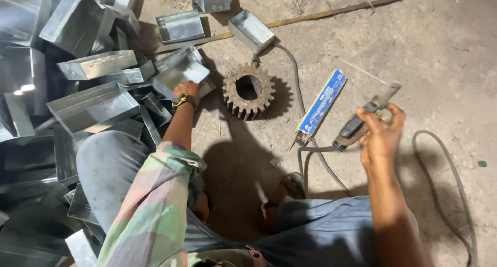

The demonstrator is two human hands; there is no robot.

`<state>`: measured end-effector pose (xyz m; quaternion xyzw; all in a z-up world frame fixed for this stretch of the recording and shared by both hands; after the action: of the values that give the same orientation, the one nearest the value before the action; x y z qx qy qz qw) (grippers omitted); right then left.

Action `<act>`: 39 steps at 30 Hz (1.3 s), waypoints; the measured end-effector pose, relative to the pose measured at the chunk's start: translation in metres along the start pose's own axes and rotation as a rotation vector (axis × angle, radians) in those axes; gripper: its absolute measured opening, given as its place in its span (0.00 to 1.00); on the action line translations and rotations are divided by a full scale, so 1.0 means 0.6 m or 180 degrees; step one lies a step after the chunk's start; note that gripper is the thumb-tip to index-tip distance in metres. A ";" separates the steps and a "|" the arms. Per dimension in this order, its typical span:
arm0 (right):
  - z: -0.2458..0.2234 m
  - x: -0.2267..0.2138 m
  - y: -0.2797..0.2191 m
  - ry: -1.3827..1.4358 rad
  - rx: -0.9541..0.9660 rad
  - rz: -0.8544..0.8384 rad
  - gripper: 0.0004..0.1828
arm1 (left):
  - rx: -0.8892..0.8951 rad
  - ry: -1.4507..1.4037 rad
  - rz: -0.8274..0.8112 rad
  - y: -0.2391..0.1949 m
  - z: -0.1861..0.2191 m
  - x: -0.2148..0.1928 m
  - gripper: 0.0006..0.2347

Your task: The person welds metal boxes using a welding electrode holder while sitting on the floor. They hold the metal pieces against a metal gear and apply the electrode to join the edges.

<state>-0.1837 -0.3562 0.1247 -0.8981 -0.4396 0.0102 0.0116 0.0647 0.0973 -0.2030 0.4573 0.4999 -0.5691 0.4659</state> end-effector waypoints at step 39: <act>0.048 0.081 -0.045 -0.2286 -0.0780 -0.0518 0.38 | -0.2211 -0.6543 0.2056 -0.164 0.159 -0.098 0.15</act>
<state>-0.1764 -0.3009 0.0962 -0.7942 -0.4834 0.2705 -0.2497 -0.0288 0.0132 -0.1229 -0.2738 -0.1306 -0.3585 0.8829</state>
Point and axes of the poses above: each hand's wrist, its own y-axis towards the middle knuckle, its own x-axis out of the palm, z = x × y, the point moved 1 cm from there along y, towards the middle knuckle, and after that the axes turned 3 degrees about z, right-handed, at the moved point
